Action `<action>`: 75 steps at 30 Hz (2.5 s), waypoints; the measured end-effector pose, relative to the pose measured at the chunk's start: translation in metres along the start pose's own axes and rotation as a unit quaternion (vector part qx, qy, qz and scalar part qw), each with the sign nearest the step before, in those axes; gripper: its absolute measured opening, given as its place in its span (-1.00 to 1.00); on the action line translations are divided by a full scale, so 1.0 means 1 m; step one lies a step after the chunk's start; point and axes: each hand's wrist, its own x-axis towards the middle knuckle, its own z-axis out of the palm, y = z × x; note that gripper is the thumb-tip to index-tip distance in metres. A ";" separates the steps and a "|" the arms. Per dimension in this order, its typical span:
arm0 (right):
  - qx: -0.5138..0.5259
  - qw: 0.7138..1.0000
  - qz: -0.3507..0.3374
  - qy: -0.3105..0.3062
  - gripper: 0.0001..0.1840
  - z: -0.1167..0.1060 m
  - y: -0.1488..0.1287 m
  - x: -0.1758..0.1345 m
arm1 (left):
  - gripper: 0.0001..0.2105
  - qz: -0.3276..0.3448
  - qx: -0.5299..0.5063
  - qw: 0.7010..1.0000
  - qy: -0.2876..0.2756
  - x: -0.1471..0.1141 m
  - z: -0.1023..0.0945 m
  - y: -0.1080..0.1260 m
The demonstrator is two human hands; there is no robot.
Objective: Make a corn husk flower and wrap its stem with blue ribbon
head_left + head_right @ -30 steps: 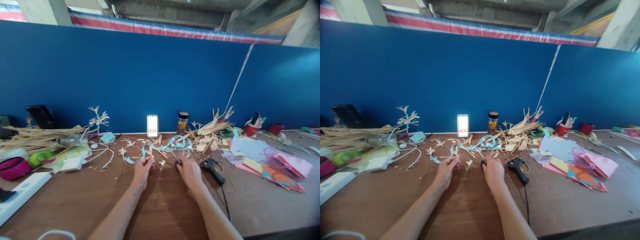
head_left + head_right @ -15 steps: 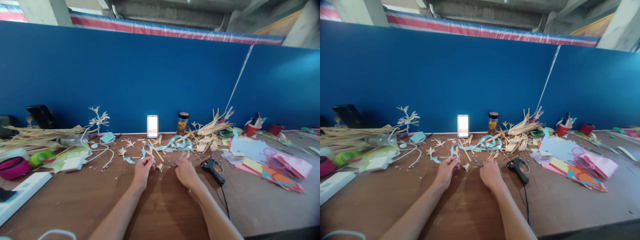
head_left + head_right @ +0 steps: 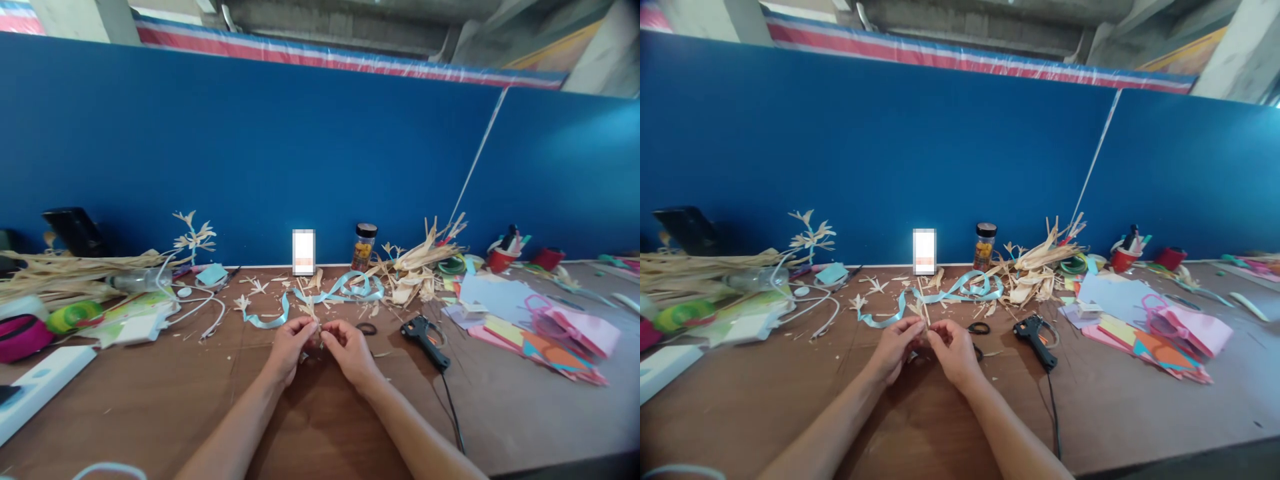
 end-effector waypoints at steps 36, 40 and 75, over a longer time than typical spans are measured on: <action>-0.012 0.999 0.030 0.004 -0.77 0.002 0.005 -0.003 | -0.87 0.051 0.138 0.989 0.002 0.000 0.001 -0.005; 0.004 0.999 0.039 -0.007 -0.76 0.003 0.006 -0.003 | -0.84 0.054 0.145 0.988 -0.009 0.000 0.001 -0.006; -0.175 0.981 -0.036 0.069 -0.88 -0.002 0.005 -0.003 | -0.80 0.102 0.297 0.949 -0.012 -0.002 0.002 -0.006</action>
